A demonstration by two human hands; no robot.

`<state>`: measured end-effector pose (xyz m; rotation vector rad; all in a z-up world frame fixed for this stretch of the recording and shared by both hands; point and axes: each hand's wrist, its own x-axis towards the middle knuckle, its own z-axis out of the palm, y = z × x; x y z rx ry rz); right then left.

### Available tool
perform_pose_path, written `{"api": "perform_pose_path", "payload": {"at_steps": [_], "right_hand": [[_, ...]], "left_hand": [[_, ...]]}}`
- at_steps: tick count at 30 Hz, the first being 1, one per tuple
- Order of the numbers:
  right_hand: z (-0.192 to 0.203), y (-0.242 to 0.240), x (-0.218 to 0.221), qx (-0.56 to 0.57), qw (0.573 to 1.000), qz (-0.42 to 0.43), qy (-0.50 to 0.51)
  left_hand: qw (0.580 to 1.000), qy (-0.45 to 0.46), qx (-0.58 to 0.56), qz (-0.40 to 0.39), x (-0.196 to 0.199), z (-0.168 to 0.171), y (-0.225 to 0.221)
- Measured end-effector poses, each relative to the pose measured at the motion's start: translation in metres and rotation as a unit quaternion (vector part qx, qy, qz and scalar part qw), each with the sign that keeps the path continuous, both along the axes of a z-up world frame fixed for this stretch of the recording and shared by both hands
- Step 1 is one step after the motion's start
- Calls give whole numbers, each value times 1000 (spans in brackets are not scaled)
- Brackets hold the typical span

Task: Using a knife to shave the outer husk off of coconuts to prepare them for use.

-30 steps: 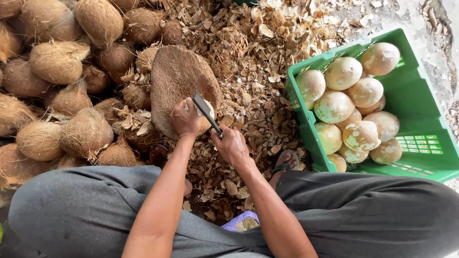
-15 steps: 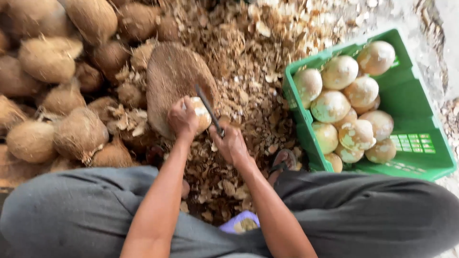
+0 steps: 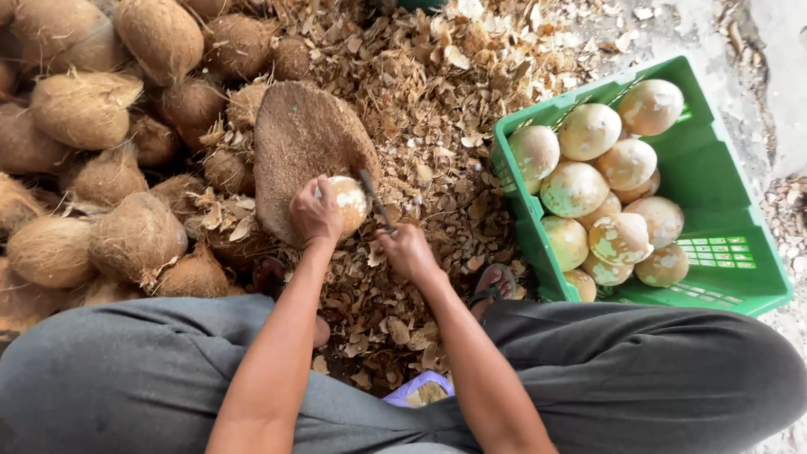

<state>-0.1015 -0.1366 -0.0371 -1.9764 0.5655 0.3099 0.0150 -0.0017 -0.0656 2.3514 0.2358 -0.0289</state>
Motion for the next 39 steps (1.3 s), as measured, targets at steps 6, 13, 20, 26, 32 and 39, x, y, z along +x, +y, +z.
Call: {"api": "perform_pose_path", "payload": {"at_steps": [6,13,20,26,32,39], "right_hand": [[72,-1,20,27,997,-55,-42],[2,-9,-8,-12,999,-17,43],[48,1,13,-2,1000,-27,6],[-2,-17,-3,2,999,-32,-10],[52,5,10,-9,999,-35,-24],[20,-11,0,35,998,-40,33]], "left_hand": [[1000,-15,4,-1,21,-13,-16],[999,-37,-21,2,-10,-2,-5],[997,-64,15,45,2,-20,-10],[998,-49,-15,41,-1,-12,-11],[992,-110,25,53,1,-15,-17],[994,-10,-105,32,-7,13,-12]]}}
